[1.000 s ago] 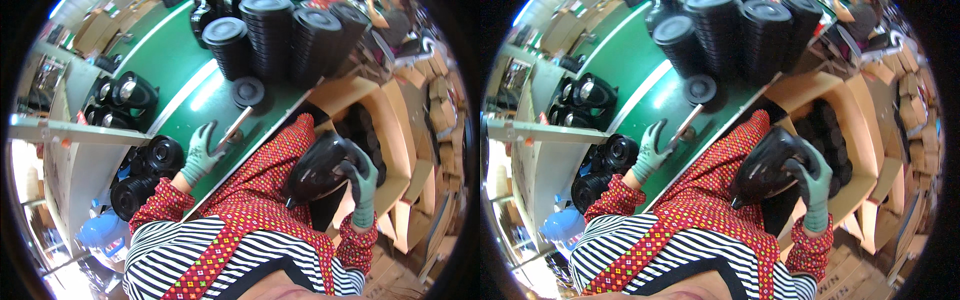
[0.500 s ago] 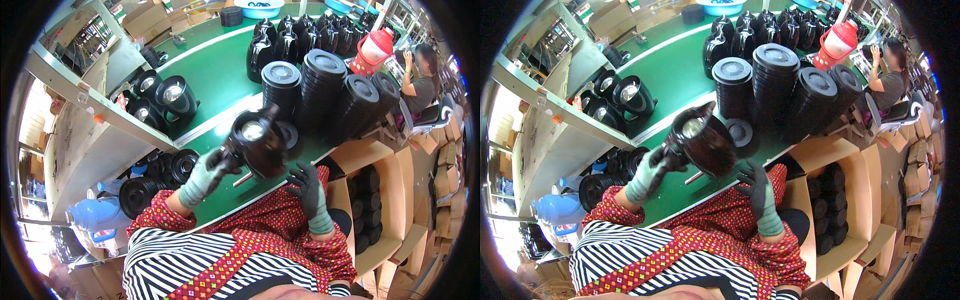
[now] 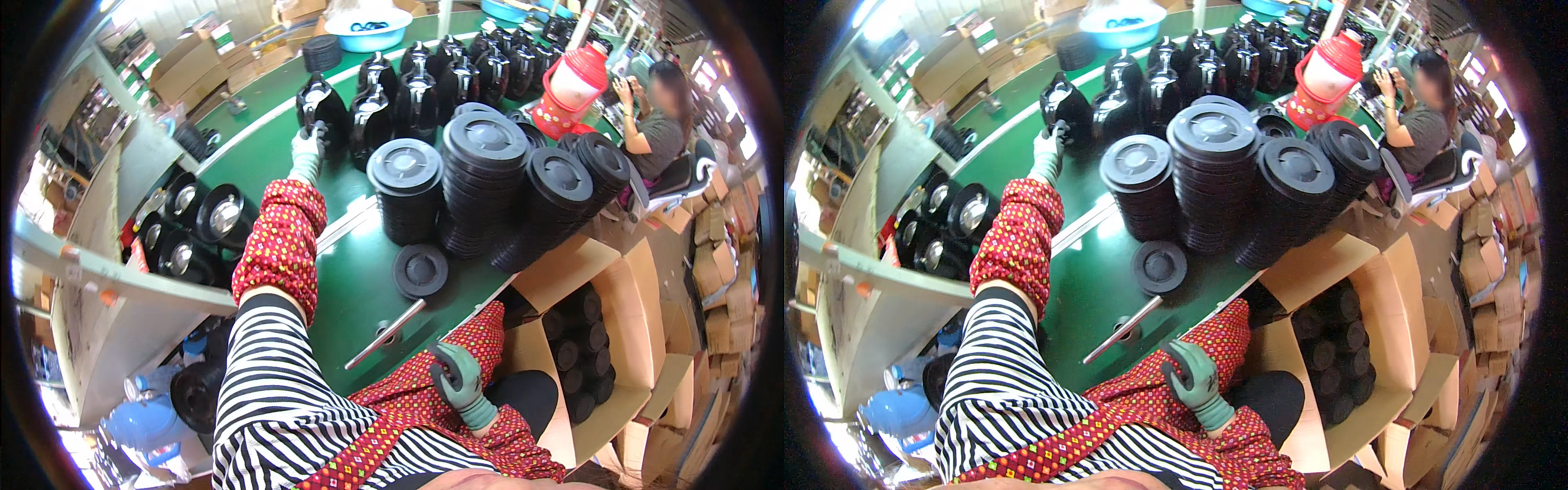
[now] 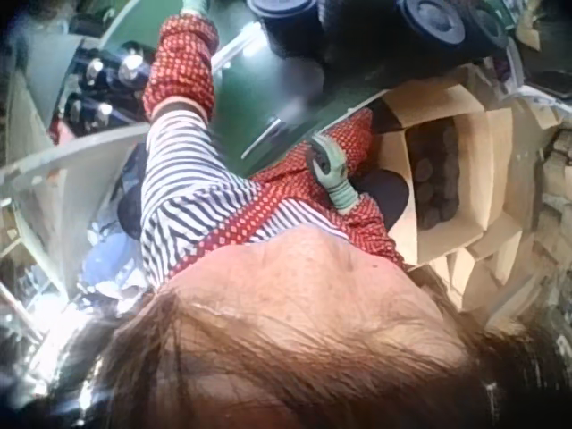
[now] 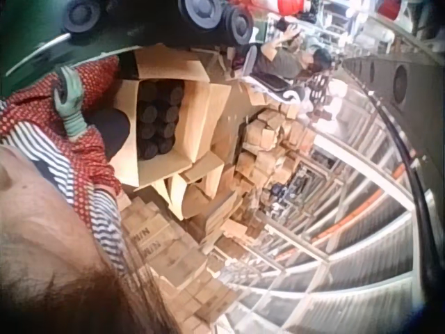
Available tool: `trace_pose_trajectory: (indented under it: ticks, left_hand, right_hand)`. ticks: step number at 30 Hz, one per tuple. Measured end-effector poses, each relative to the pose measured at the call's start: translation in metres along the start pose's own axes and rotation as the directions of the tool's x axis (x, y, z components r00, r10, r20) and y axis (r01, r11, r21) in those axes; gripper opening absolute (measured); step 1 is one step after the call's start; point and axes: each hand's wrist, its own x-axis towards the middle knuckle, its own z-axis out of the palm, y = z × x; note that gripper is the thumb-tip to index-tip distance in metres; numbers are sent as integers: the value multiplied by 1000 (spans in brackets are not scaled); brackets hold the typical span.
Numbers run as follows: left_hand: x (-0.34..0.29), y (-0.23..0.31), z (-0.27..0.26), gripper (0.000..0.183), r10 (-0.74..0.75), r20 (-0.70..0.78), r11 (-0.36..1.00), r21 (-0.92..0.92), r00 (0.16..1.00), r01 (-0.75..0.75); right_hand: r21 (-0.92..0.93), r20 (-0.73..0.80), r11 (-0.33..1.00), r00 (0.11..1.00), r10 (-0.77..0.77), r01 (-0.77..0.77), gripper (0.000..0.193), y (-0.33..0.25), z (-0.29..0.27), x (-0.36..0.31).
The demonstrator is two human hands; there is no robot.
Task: The person repeatedly picks up black kettles and inserts a metal rod into the base, then places them on a green table. The person handles the kettles one at a time, inserting the rod and setting them down in a repetitive cycle.
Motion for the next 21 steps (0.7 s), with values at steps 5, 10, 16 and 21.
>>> trace_pose_trajectory:
  ticks: [5,10,16,21]
  left_hand:
    - [37,-31,33,24,-59,-7,998,15,998,59]
    - [23,-12,11,67,-7,40,980,198,999,-1]
    - [-129,81,-38,103,196,324,411,830,926,-377]
    - [-198,142,-146,94,180,255,66,961,950,-270]
  right_hand:
    - [-16,-20,999,999,-42,42,39,-9,-5,11]
    - [0,18,999,999,-40,40,39,-7,-5,10]
    - [-65,-3,998,1000,-28,27,40,0,-2,3]
    - [-78,-13,995,997,-71,70,35,-3,2,2]
